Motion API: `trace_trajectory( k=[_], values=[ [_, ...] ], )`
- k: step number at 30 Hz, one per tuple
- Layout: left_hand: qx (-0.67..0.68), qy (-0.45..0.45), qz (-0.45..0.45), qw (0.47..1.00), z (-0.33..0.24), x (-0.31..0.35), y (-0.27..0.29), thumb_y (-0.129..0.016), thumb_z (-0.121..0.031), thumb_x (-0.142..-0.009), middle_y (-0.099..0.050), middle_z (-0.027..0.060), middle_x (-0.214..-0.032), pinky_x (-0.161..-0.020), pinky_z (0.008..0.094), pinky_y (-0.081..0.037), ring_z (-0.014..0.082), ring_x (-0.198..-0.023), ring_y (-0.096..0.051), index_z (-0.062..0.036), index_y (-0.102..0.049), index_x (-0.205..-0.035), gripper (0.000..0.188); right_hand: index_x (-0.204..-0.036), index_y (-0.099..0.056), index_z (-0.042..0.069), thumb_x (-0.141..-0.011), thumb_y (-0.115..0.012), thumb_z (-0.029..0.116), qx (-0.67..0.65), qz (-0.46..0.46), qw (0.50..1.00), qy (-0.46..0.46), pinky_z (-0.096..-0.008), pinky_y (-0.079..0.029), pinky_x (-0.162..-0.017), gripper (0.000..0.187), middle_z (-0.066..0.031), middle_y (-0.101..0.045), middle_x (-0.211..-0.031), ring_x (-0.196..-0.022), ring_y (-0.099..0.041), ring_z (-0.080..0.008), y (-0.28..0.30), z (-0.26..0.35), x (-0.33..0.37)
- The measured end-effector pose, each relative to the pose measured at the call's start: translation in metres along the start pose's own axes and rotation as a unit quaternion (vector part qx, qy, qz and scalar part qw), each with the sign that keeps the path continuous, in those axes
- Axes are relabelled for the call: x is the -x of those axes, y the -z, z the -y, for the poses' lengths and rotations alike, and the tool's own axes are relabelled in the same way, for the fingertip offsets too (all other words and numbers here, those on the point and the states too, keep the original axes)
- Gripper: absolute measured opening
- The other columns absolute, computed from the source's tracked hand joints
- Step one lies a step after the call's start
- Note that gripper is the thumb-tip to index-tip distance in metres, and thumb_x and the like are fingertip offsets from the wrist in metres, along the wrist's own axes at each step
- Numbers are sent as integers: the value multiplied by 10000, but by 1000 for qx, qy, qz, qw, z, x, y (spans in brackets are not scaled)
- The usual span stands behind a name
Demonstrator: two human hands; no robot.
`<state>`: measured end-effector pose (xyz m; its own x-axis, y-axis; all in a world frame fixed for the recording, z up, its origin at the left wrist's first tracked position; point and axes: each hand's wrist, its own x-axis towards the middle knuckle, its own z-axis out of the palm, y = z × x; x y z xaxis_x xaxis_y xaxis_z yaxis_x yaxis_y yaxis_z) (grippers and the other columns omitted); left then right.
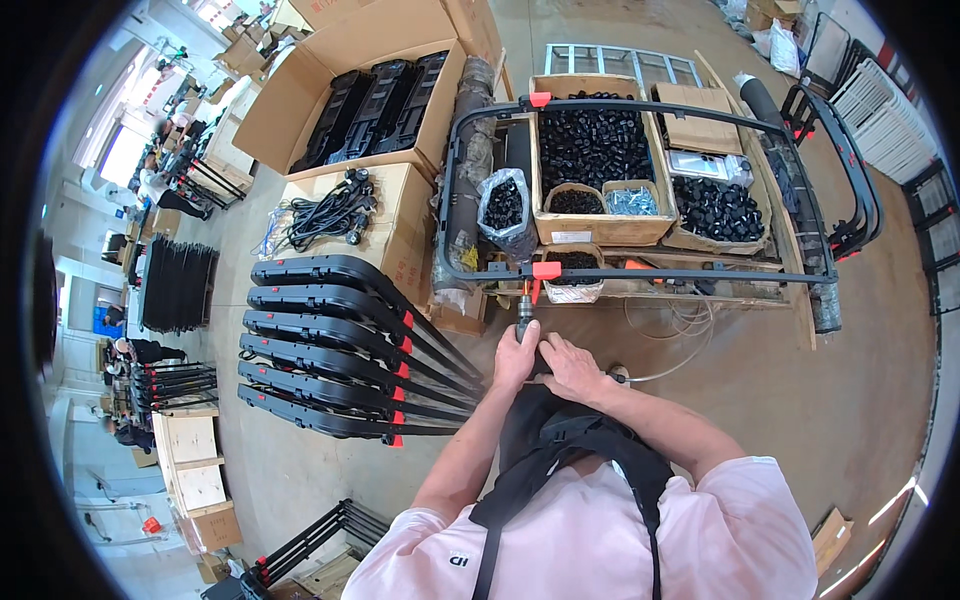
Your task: The worker is assembling the handle and console for a piece of outdoor equipment, connecting wiring and fastening screws.
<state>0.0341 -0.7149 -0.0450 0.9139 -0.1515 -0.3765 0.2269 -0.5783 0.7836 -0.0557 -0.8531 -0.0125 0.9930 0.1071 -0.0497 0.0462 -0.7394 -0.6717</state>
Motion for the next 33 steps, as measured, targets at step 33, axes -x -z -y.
trace_trajectory(
  k=[33],
  values=[
    [73, -9, 38, 997, -16, 31, -33, -667, -480, -1025, -705, 125, -890, -784, 408, -522, 220, -834, -648, 10, -676, -1018, 490, -1435, -438, -27, -777, -789, 199, 15, 18, 994, -103, -516, -559, -966, 778, -276, -687, -1185, -1137, -682, -443, 25, -13, 39]
  ],
)
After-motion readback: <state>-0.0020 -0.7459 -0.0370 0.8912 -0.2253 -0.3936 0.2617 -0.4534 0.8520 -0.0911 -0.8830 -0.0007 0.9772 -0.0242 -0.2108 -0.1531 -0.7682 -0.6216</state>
